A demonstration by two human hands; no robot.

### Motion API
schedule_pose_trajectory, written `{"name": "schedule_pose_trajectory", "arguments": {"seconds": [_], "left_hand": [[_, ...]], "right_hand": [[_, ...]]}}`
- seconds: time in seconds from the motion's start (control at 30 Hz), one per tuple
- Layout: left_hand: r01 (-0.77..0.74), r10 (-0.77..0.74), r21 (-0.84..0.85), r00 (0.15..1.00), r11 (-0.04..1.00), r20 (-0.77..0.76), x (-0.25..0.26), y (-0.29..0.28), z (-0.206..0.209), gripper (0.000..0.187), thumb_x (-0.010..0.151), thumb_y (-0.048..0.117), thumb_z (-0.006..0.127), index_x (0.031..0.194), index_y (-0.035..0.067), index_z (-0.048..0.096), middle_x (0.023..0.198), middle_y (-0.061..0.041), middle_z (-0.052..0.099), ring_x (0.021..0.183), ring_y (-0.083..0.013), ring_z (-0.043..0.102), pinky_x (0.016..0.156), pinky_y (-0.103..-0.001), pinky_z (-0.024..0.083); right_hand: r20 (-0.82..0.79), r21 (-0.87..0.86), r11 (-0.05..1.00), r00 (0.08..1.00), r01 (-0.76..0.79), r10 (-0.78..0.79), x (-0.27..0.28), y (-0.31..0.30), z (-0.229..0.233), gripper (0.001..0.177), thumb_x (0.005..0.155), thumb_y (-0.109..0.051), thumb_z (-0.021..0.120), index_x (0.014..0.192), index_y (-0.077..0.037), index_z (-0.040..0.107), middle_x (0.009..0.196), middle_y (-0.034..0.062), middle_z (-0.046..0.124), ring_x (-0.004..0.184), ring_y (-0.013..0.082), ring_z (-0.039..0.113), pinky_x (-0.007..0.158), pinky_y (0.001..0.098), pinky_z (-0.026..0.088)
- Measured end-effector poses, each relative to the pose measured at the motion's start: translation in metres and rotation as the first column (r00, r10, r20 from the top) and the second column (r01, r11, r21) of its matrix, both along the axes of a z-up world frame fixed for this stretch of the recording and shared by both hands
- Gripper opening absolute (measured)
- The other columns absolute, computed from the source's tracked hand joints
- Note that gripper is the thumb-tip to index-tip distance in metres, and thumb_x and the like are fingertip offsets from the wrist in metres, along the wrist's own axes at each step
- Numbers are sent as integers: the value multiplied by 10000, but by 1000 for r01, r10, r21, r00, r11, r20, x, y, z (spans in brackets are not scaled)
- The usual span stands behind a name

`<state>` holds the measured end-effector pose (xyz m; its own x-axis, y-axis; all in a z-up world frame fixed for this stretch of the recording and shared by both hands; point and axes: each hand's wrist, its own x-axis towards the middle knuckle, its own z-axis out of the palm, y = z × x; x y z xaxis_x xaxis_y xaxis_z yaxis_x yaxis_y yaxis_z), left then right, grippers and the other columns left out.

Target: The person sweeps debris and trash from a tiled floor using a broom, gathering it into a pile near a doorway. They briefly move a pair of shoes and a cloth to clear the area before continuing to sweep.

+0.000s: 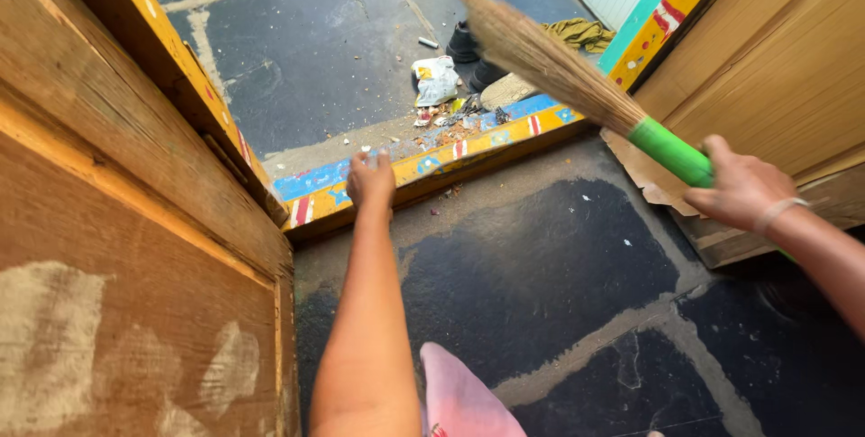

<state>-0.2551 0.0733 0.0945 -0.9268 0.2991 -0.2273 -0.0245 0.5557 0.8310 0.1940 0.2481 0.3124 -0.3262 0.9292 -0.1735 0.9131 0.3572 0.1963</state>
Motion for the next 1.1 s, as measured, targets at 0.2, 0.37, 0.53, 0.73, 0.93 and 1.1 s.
{"name": "schedule_pose_trajectory", "arguments": {"seconds": [0.2, 0.37, 0.53, 0.73, 0.93, 1.1], "left_hand": [[-11, 0, -56, 981, 998, -192, -12, -40, 47, 572, 901, 459, 675, 1380, 194, 508, 1452, -95, 519, 1426, -316, 364, 1075, -686, 290], [220, -290, -254, 914, 942, -284, -25, -90, 65, 606, 913, 454, 672, 1434, 201, 494, 1483, -93, 512, 1445, -318, 386, 1089, -603, 376], [370, -457, -425, 881, 826, -123, -39, -125, 83, 683, 908, 492, 663, 1496, 220, 446, 1505, -128, 509, 1394, -344, 480, 1153, -510, 379], [341, -436, -462, 893, 819, -113, -36, -149, 113, 692, 931, 482, 653, 1524, 202, 433, 1490, -178, 537, 1392, -362, 501, 1159, -490, 389], [331, -419, -518, 906, 789, -60, -27, -149, 117, 692, 942, 460, 647, 1545, 221, 409, 1513, -177, 506, 1415, -352, 468, 1173, -500, 365], [330, -422, -548, 905, 769, -47, -24, -147, 115, 693, 942, 447, 648, 1552, 230, 400, 1528, -161, 497, 1424, -338, 463, 1179, -497, 364]], "right_hand": [[47, -273, 961, 998, -36, 51, -6, -88, -1, 733, 802, -641, 666, 1405, -271, 475, 844, 122, 758, 761, 254, 785, 723, 434, 624], [-110, -503, 736, 878, -453, 466, -35, -139, -71, 618, 826, -678, 628, 1245, -229, 570, 832, 104, 742, 809, 303, 743, 736, 468, 570], [-153, -633, 585, 823, -507, 548, -49, -152, -138, 669, 903, -694, 528, 1329, -178, 543, 880, 148, 756, 896, 333, 743, 813, 472, 559], [32, -544, 737, 868, -401, 495, -29, -72, -192, 848, 847, -816, 484, 1443, -213, 512, 1071, 128, 742, 1041, 312, 728, 909, 446, 570], [230, -448, 874, 920, -188, 316, 12, 24, -196, 917, 850, -828, 411, 1578, -270, 398, 1080, 96, 808, 971, 209, 804, 842, 392, 644], [287, -267, 944, 920, -193, 269, 25, 73, -177, 821, 875, -796, 442, 1533, -305, 439, 1029, 52, 758, 948, 188, 749, 779, 374, 631]]}}
